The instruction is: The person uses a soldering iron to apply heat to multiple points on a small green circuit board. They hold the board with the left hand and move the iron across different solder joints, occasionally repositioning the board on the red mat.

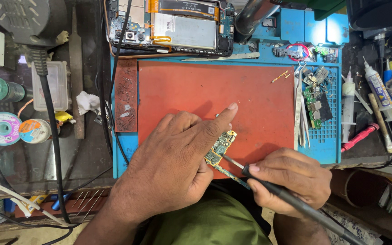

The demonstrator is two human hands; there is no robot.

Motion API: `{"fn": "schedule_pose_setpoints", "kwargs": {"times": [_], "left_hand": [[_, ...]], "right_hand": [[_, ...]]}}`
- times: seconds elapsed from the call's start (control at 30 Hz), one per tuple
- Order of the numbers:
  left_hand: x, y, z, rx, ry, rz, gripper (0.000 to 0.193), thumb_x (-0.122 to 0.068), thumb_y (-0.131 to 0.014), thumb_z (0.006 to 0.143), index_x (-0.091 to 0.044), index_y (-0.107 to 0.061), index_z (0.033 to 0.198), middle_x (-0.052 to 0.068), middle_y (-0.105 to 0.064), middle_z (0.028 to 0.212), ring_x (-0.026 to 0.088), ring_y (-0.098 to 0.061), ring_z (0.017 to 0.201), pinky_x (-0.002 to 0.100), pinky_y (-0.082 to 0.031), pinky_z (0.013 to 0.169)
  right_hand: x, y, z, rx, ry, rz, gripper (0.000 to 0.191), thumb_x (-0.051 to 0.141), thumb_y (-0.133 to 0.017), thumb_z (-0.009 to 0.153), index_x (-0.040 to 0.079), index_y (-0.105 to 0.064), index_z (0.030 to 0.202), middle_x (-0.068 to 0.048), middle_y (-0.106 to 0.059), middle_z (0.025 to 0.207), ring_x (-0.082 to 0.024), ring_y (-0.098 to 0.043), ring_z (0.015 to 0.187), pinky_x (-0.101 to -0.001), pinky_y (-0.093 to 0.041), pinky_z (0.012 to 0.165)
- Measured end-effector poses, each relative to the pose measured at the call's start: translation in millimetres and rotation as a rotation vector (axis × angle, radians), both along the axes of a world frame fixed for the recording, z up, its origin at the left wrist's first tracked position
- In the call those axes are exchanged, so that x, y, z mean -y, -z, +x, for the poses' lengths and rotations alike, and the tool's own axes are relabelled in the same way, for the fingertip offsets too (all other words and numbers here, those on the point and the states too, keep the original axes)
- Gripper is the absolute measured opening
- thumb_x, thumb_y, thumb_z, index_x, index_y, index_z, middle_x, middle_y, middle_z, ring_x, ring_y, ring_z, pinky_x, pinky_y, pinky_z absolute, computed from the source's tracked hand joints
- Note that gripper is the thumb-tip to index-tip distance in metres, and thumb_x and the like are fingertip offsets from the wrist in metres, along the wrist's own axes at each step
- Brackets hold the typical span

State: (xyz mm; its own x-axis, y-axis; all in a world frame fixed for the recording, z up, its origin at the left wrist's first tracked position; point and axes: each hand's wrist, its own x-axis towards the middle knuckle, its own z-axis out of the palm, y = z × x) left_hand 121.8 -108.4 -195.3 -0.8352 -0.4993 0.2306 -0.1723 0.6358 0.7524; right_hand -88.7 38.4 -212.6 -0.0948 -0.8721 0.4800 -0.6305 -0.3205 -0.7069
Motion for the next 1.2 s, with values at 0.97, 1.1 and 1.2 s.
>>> {"fn": "schedule_pose_setpoints", "kwargs": {"times": [0.97, 1.1, 1.2], "left_hand": [[-0.6, 0.8, -0.5, 0.022, 0.001, -0.001, 0.093, -0.004, -0.066, 0.07, -0.008, -0.036, 0.158, 0.009, -0.065, 0.109, 0.03, -0.057, 0.1, 0.045, -0.047, 0.096], [-0.7, 0.1, 0.0, 0.009, -0.003, -0.005, 0.091, -0.003, -0.065, 0.072, -0.008, -0.036, 0.158, 0.009, -0.065, 0.109, 0.029, -0.057, 0.1, 0.045, -0.047, 0.097], [-0.4, -0.2, -0.6, 0.002, -0.007, -0.006, 0.092, -0.004, -0.066, 0.071, -0.008, -0.037, 0.158, 0.008, -0.066, 0.111, 0.029, -0.057, 0.101, 0.045, -0.047, 0.098]], "right_hand": [[-0.6, -0.6, 0.1, -0.029, 0.023, 0.028, 0.026, 0.002, -0.084, 0.072, -0.002, -0.073, 0.096, -0.011, -0.073, 0.079, -0.02, -0.073, 0.069, -0.0278, -0.058, 0.06], [-0.2, -0.3, -0.1, -0.032, 0.01, 0.006, 0.026, 0.002, -0.084, 0.071, -0.001, -0.074, 0.095, -0.011, -0.073, 0.078, -0.02, -0.073, 0.068, -0.0279, -0.056, 0.06], [0.5, -0.8, -1.2, -0.034, 0.006, 0.015, 0.026, 0.002, -0.084, 0.072, -0.002, -0.073, 0.095, -0.011, -0.073, 0.079, -0.02, -0.073, 0.068, -0.028, -0.057, 0.06]]}}
